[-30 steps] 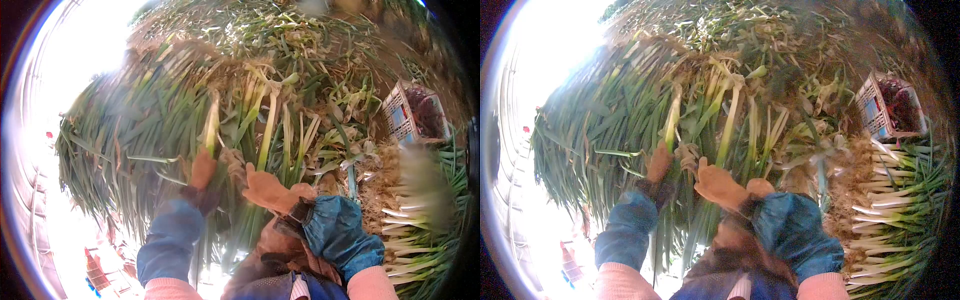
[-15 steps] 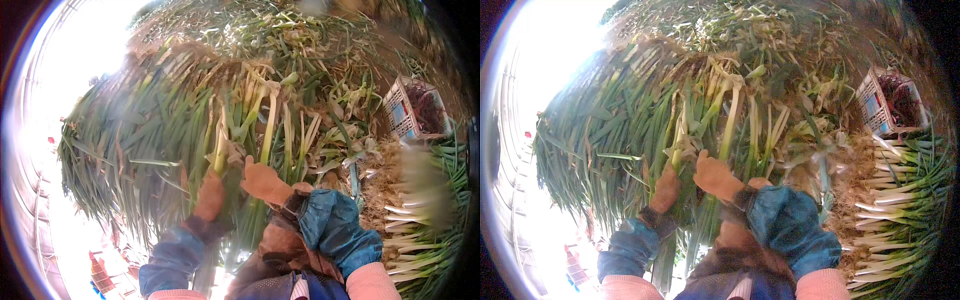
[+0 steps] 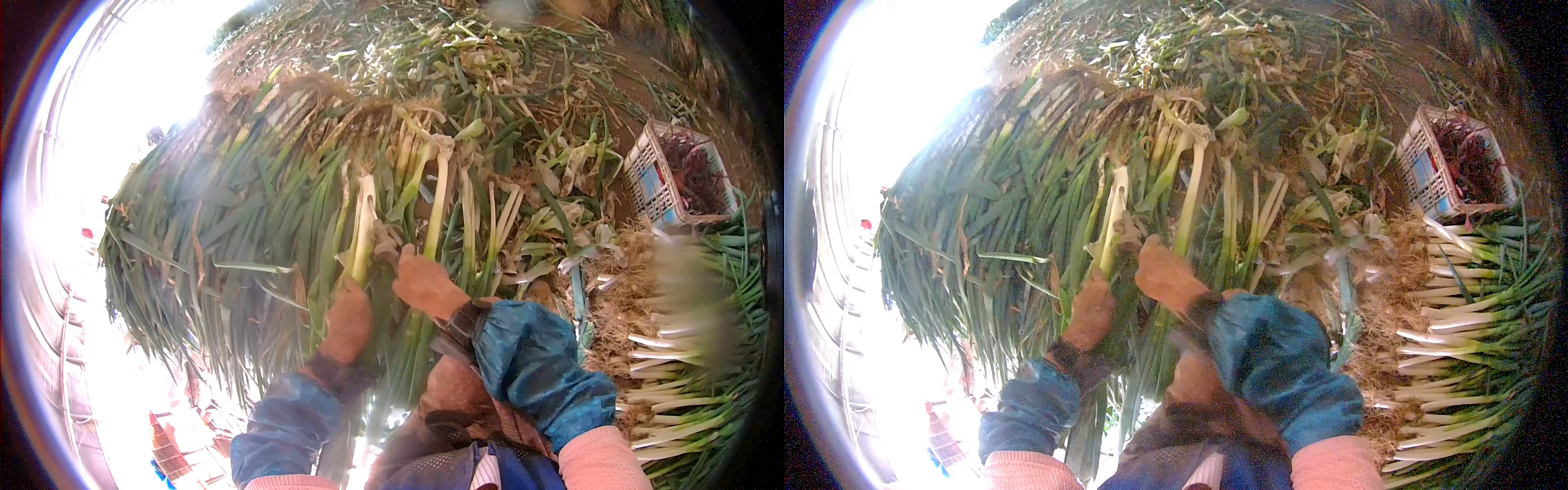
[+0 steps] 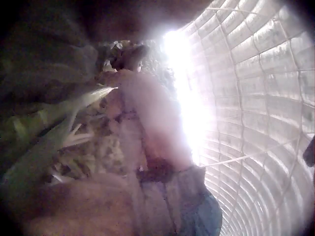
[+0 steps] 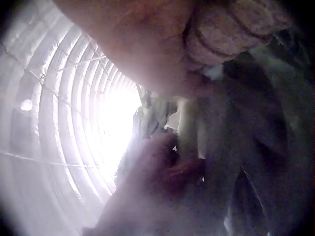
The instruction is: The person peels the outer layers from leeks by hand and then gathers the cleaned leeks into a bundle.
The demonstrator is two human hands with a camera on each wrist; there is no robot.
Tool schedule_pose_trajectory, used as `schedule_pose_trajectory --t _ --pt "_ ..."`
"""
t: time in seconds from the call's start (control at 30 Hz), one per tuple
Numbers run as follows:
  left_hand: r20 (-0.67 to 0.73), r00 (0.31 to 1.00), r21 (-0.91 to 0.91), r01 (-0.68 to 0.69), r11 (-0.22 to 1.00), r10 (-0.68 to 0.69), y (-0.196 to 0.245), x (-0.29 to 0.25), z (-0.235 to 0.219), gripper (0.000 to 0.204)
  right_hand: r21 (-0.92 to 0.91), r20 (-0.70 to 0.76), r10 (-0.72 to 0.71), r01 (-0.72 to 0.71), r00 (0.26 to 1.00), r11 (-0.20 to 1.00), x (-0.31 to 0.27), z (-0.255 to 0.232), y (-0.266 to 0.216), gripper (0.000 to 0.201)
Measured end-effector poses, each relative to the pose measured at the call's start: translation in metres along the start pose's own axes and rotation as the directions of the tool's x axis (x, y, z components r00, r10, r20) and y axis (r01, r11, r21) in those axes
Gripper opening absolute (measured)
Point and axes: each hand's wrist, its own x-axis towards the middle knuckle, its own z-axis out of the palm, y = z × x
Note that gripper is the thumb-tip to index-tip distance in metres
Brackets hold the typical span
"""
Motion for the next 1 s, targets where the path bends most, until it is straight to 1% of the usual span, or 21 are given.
schedule_pose_trajectory --t 0.03,0.1,0.17,0.27,0.33,0.37,0.43,0.5,0.57,0.6,0.63,0.7,0.73,0.8,0.83,0.9,0.93,1.0 --pt "0.001 1.000 0.007 0.004 1.000 -0.004 0.004 -0.002 0.000 0.025 -0.003 -0.031 -0.028 0.028 0.999 1.000 0.000 0.000 0.001 0.041" --pt "0.007 1.000 0.024 0.022 0.999 -0.023 0.008 -0.006 0.001 0.023 -0.137 -0.002 -0.130 0.129 0.991 0.982 0.004 -0.003 0.008 0.042" --pt "0.019 0.998 0.028 0.053 0.998 -0.054 0.009 -0.007 0.005 0.023 -0.144 0.032 -0.145 0.148 0.989 0.978 0.006 -0.005 0.010 0.042" --pt "-0.057 0.997 -0.124 -0.051 0.991 0.044 0.004 -0.005 -0.003 0.025 -0.027 0.071 -0.042 0.044 0.997 0.999 -0.007 -0.019 -0.003 0.042" --pt "-0.090 0.993 -0.104 -0.091 0.990 0.082 -0.011 0.013 -0.005 0.025 -0.026 0.076 0.003 -0.001 0.997 1.000 -0.016 -0.018 -0.012 0.041" --pt "-0.113 0.989 -0.094 -0.109 0.990 0.098 -0.017 0.028 -0.008 0.026 -0.007 0.118 0.009 -0.008 0.993 1.000 -0.021 -0.022 -0.015 0.040" --pt "-0.169 0.986 -0.060 -0.002 0.998 -0.008 -0.017 0.061 -0.018 0.025 0.034 0.205 0.011 -0.018 0.979 0.999 -0.028 -0.032 -0.023 0.039" --pt "-0.251 0.959 -0.046 -0.144 0.988 0.128 -0.019 0.092 -0.030 0.022 0.028 0.147 0.035 -0.039 0.989 0.999 -0.025 -0.030 -0.006 0.040" --pt "-0.213 0.971 0.024 -0.101 0.995 0.104 -0.006 0.120 -0.040 0.021 0.022 0.101 0.043 -0.046 0.994 0.999 -0.024 -0.035 -0.006 0.040" --pt "-0.201 0.975 0.054 -0.083 0.995 0.092 0.001 0.129 -0.041 0.021 0.011 0.088 0.043 -0.044 0.995 0.999 -0.028 -0.045 -0.014 0.040" --pt "-0.211 0.971 0.059 -0.107 0.993 0.117 0.008 0.129 -0.036 0.021 -0.004 0.080 0.044 -0.044 0.996 0.999 -0.029 -0.051 -0.017 0.040" --pt "-0.214 0.963 0.081 -0.152 0.985 0.167 0.021 0.121 -0.022 0.022 -0.035 0.094 0.075 -0.072 0.993 0.997 -0.024 -0.039 -0.003 0.039" --pt "-0.167 0.973 0.110 -0.143 0.984 0.160 0.028 0.114 -0.018 0.022 -0.043 0.094 0.090 -0.086 0.992 0.995 -0.019 -0.034 0.002 0.039" --pt "-0.079 0.988 0.159 -0.117 0.980 0.131 0.040 0.095 -0.006 0.023 0.032 0.025 0.103 -0.104 0.994 0.994 -0.013 -0.032 0.014 0.040" --pt "-0.082 0.989 0.150 -0.111 0.982 0.125 0.042 0.087 -0.002 0.024 0.064 -0.006 0.108 -0.107 0.994 0.992 -0.010 -0.033 0.019 0.040" --pt "-0.089 0.989 0.134 -0.103 0.986 0.116 0.042 0.073 0.005 0.028 0.045 -0.018 0.105 -0.104 0.994 0.994 -0.005 -0.032 0.026 0.044" --pt "-0.065 0.992 0.118 -0.102 0.988 0.111 0.039 0.069 0.010 0.030 0.038 -0.029 0.105 -0.104 0.994 0.994 -0.003 -0.033 0.028 0.045" --pt "-0.017 0.995 0.088 -0.098 0.991 0.099 0.036 0.062 0.019 0.033 0.083 -0.075 0.139 -0.132 0.987 0.988 -0.003 -0.037 0.025 0.046"
